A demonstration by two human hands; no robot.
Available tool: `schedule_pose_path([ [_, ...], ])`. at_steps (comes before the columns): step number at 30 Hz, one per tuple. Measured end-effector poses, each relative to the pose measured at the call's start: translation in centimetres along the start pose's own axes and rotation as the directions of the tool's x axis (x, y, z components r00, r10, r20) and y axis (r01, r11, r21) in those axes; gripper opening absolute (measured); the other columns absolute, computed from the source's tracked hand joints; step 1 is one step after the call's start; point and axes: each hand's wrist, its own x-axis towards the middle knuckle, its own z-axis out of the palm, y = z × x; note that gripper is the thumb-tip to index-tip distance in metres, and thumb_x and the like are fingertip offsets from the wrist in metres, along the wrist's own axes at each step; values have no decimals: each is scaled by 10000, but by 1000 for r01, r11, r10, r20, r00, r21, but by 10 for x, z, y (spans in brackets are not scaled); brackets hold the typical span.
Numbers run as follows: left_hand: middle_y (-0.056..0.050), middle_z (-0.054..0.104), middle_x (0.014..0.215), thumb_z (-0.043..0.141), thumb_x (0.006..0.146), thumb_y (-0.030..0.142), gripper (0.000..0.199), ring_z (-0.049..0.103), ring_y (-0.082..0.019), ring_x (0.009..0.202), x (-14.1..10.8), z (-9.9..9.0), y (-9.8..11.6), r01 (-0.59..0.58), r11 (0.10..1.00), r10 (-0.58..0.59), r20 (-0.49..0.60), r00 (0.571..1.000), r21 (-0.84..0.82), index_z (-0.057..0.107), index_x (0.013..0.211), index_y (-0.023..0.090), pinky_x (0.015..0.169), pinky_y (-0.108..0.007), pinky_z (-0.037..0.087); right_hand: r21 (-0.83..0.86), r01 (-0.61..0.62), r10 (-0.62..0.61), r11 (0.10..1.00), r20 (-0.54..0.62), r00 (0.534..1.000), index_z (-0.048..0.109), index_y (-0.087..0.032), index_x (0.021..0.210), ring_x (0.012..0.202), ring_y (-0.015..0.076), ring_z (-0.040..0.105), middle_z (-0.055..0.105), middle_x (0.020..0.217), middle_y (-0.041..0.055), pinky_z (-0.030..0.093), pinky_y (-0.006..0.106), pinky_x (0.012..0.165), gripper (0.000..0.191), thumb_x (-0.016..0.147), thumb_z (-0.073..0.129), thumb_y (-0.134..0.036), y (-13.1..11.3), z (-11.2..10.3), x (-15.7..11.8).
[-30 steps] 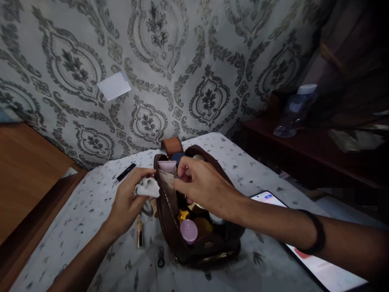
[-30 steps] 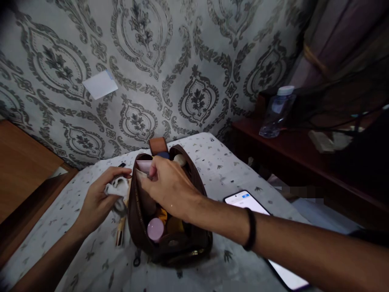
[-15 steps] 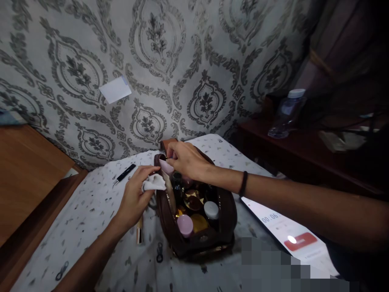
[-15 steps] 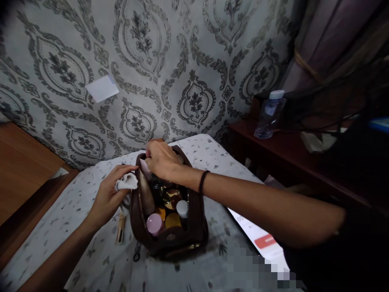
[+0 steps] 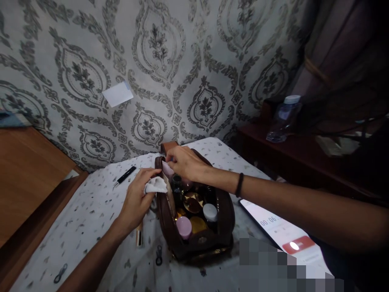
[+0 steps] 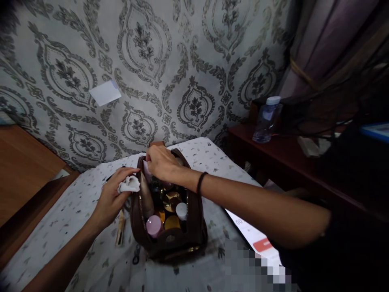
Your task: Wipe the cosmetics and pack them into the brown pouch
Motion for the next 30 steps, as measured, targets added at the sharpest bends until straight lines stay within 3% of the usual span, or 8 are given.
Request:
schedule_pose_path([
  [14,-89,652,1215,485,852,112,461,606,-222,1170,-3,1,-4,-12,999,13,6,1000,-33,670,1265,198,998,-346,481,4,-49,49,999,20,999,786,-146,960,1068,220,673,763,1071,97,468,211,790,222,789,663,-77,-15,3,24],
  [18,-98,654,1238,474,856,121,480,603,-238,1188,-5,-1,-3,-6,1000,7,27,1000,-27,665,1288,206,1022,-379,472,53,-91,89,994,34,995,797,-147,942,917,186,709,781,933,70,483,187,716,212,789,665,-83,-13,0,24],
  [22,-109,656,1273,467,837,116,508,601,-255,1207,-7,-4,-1,0,1000,0,34,999,-16,660,1297,208,1050,-416,458,129,-110,106,986,37,994,783,-137,917,708,137,695,763,786,48,479,179,621,226,904,561,-176,-4,0,17],
  [26,-116,661,1284,466,821,116,517,601,-261,1213,-8,-5,1,26,999,-25,37,999,-28,660,1293,201,1061,-433,453,181,-116,110,977,43,993,759,-116,914,646,116,670,753,767,53,427,165,527,265,925,500,-174,4,3,12],
  [30,-120,661,1290,465,824,131,503,598,-262,1225,-8,-6,3,36,999,-34,44,998,-41,668,1280,197,1073,-440,447,177,-90,83,980,45,996,750,-112,835,631,104,640,727,705,30,401,168,541,195,882,566,-159,4,2,6],
])
